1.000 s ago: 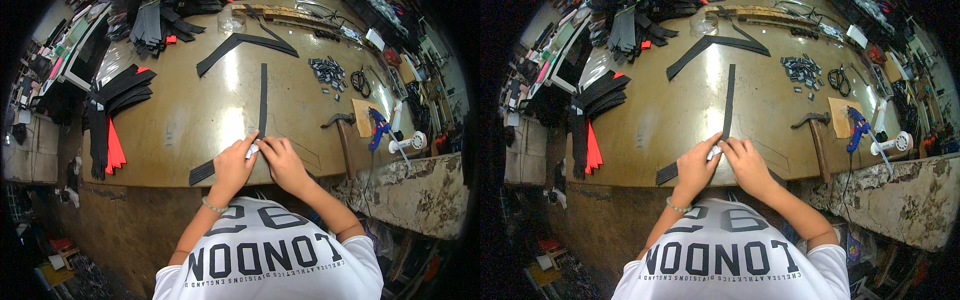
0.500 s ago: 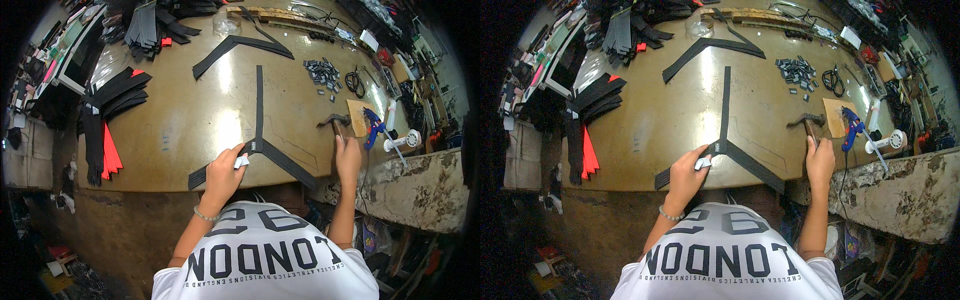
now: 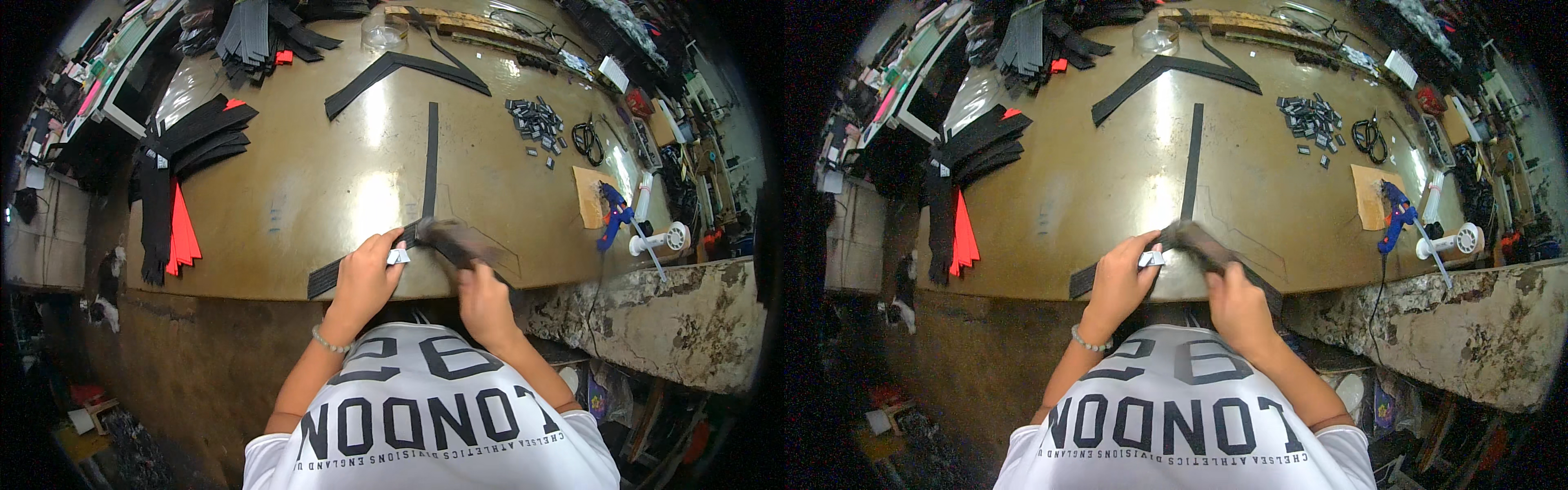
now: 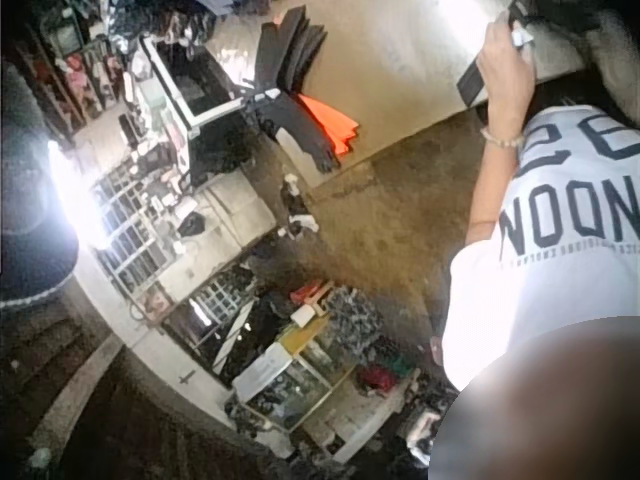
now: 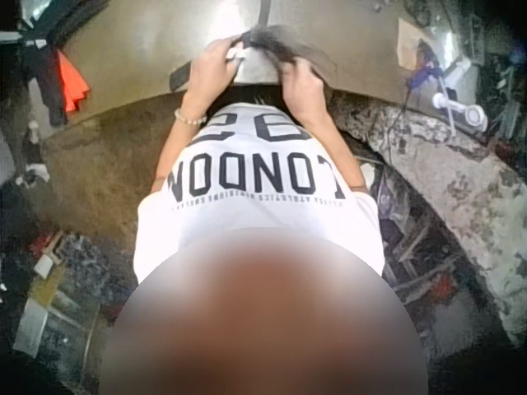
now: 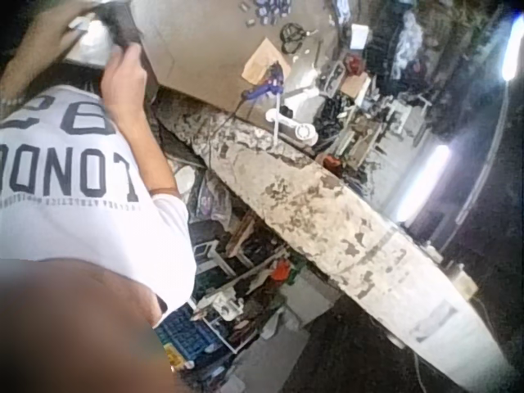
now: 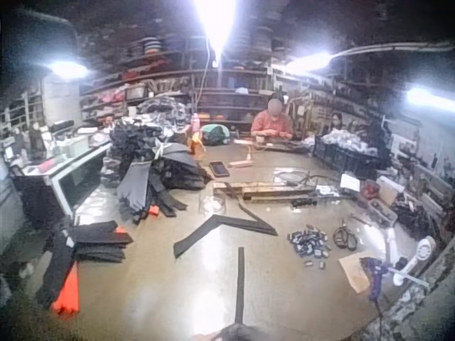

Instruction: The person assembles black belt-like strips by applying hot glue and attaching small rectangular pieces. They repeatedly pick up strips, apply glue, place the pieces, and press them into place on a cluttered workbench.

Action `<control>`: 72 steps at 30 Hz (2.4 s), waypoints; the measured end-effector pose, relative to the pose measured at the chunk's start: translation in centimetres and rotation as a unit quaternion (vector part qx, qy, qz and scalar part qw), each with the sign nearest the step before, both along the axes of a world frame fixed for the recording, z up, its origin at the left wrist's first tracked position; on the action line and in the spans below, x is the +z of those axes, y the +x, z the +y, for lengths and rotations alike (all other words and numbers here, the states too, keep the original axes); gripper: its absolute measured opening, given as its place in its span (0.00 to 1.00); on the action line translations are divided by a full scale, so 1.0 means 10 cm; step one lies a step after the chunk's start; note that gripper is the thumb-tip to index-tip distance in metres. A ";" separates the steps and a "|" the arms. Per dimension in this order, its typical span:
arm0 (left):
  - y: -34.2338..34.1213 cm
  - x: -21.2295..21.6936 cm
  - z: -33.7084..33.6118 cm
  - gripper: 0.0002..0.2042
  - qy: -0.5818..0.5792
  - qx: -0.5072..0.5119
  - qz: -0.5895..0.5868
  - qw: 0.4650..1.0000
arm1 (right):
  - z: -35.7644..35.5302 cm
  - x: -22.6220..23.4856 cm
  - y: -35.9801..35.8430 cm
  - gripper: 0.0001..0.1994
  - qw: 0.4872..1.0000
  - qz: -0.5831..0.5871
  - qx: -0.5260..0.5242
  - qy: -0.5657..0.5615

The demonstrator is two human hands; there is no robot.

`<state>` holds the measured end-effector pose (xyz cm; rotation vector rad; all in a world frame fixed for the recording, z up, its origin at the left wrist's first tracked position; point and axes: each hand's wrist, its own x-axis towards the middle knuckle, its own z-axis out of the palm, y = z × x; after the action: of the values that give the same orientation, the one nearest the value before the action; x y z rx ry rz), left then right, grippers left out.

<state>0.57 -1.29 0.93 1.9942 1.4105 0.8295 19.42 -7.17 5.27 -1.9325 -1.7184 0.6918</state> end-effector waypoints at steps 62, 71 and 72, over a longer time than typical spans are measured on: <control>0.34 -0.16 0.19 0.24 0.115 -0.021 0.122 0.986 | 0.23 -0.44 0.01 0.16 0.948 -0.029 0.210 0.237; 0.34 -0.11 0.20 0.24 0.099 -0.028 0.133 0.986 | -0.28 -0.12 0.72 0.15 0.951 0.203 0.230 0.028; 0.34 -0.11 0.21 0.25 0.087 -0.024 0.134 0.987 | -0.30 -0.09 1.00 0.14 0.961 0.257 0.099 -0.014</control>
<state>3.99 0.82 -0.12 2.3355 1.4704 0.7023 29.44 -10.21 4.35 -1.4319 -1.5742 1.1785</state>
